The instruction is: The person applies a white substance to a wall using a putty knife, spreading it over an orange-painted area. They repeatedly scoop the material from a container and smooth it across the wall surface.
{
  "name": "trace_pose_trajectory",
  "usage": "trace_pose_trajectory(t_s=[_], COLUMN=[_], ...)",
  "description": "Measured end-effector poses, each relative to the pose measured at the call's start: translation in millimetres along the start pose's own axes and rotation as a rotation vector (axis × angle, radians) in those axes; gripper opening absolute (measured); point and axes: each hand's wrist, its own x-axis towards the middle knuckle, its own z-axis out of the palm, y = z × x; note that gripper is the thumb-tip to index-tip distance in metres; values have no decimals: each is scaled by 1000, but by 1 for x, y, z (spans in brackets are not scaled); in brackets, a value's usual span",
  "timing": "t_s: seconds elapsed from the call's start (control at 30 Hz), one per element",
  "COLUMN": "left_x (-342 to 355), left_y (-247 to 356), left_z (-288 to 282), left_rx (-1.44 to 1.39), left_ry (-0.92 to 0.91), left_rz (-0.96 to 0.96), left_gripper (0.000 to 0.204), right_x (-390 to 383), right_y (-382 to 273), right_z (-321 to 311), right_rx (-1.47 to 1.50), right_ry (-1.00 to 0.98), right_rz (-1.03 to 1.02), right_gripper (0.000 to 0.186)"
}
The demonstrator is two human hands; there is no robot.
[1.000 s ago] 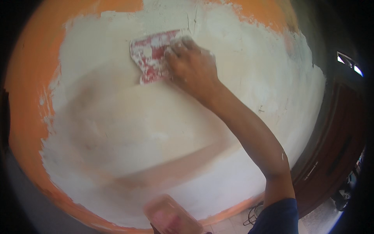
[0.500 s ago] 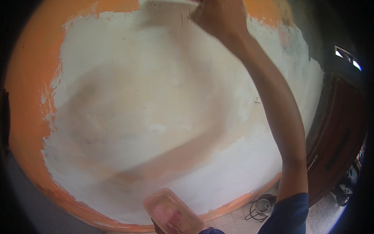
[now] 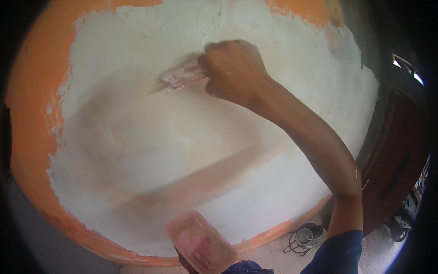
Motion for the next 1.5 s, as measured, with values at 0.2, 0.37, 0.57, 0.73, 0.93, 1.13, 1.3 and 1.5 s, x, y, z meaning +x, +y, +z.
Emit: trace_pose_trajectory(t_s=[0.2,0.37,0.57,0.73,0.93,1.13,1.3,1.5], left_x=[-6,-2,2,5,7,4,14,17], left_y=[-14,-11,-12,-25,-32,-21,-26,-30], left_z=[14,-1,3,19,18,0,16,13], left_rx=[607,617,563,590,641,635,627,625], left_ry=[634,630,692,709,670,626,697,697], left_rz=[224,244,210,162,199,232,211,177], left_gripper=[57,58,58,59,59,58,57,56], right_x=[10,14,-84,-115,-15,38,-4,-64], right_y=[56,80,35,29,83,85,37,26], right_z=[-21,9,42,14,-28,-9,1,0], right_rx=[-64,-233,-78,-10,-190,-176,-79,73], right_ry=[452,386,233,57,407,470,109,54], right_rz=[141,74,-72,-40,137,32,-14,-56], right_gripper=[31,36,44,39,32,11,23,42])
